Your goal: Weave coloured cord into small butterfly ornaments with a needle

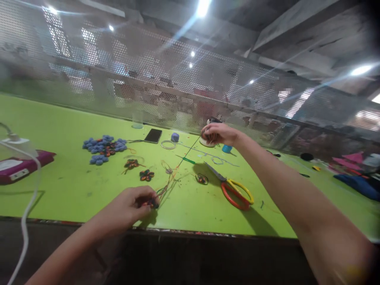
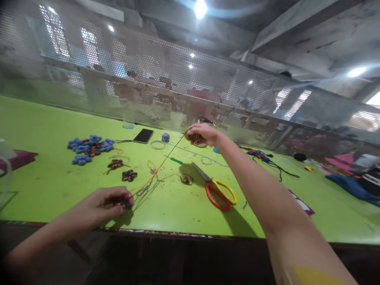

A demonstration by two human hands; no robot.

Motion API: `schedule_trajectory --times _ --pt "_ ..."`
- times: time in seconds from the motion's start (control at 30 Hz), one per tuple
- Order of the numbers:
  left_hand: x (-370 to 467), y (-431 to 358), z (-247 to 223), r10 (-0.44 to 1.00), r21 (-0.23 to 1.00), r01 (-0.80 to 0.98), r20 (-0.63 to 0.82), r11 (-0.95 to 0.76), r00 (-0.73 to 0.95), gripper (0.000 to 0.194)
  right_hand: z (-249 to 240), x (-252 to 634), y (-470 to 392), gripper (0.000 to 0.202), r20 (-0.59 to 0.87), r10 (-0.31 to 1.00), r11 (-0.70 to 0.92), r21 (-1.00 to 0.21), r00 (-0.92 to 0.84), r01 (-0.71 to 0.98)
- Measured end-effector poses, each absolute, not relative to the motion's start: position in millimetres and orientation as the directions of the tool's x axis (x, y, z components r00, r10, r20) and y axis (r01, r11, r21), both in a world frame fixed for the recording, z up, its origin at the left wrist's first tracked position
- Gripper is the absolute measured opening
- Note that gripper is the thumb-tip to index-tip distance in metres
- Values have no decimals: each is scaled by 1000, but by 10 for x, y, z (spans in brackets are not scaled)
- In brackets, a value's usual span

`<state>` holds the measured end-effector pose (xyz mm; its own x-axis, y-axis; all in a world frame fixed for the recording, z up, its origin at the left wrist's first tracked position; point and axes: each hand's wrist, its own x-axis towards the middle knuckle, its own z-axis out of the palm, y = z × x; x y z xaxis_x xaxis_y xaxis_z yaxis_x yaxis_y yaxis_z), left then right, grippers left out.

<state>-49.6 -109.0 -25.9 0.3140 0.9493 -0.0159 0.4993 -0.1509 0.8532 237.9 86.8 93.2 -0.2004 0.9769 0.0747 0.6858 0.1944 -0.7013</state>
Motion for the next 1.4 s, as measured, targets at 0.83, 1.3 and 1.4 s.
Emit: schedule_trajectory --times 0.83,1.3,1.4 --pt "-651 -1360 -168 962 950 -222 -173 220 212 11 -69 1410 160 34 -83 474 610 -687 -877 394" --pt "-787 -1495 -151 989 938 -314 -137 148 57 15 316 2454 1030 27 165 956 294 -540 -244 789" --pt "-693 -1488 -124 988 924 -350 -150 152 33 18 385 2598 1169 31 287 958 170 -500 -23 849"
